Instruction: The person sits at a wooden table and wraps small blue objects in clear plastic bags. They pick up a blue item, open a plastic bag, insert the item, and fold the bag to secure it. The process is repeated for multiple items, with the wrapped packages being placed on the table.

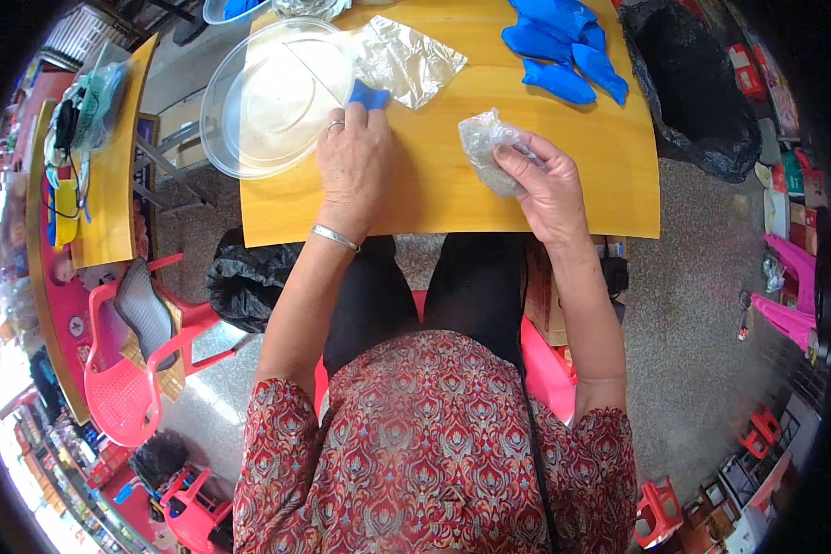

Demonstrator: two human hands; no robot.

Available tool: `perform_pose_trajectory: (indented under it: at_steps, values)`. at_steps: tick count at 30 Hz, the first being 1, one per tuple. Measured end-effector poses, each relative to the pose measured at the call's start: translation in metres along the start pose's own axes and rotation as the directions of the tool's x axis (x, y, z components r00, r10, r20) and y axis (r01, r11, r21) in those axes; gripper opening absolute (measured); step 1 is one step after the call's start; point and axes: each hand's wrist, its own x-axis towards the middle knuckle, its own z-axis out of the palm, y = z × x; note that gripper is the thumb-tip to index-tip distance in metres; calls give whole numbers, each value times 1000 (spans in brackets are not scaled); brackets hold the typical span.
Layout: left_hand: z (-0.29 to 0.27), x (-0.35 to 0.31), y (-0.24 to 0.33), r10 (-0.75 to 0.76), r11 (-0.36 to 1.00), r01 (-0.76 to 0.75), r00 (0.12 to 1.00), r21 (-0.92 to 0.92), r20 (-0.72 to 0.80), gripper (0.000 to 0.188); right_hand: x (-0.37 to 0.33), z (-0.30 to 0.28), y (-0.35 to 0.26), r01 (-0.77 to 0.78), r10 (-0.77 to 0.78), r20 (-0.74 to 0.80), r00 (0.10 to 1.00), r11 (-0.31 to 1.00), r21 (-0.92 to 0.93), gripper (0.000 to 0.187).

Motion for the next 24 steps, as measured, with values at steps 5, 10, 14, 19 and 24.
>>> perform_pose_trajectory:
  at_steps: [5,10,14,19,24]
  values:
    - [4,-4,0,-14,1000,14,1000,-3,-22,6,-1,-3,1,38,-38,27,999,999,11,30]
    - [7,-14,8,-60,986,55,998,-157,-27,10,4,5,-1,416,-446,166,880,553,-722,37]
    - [2,-22,15,-78,965,46,990,-259,-117,11,6,3,2,461,-419,270,867,468,-754,43]
    - [6,-22,6,-98,970,83,994,-228,-54,13,13,-11,6,212,-268,-11,963,786,-581,39]
    - [0,-26,10,-168,883,76,973,-463,-161,7,12,-20,-8,200,-379,-91,921,659,-725,31]
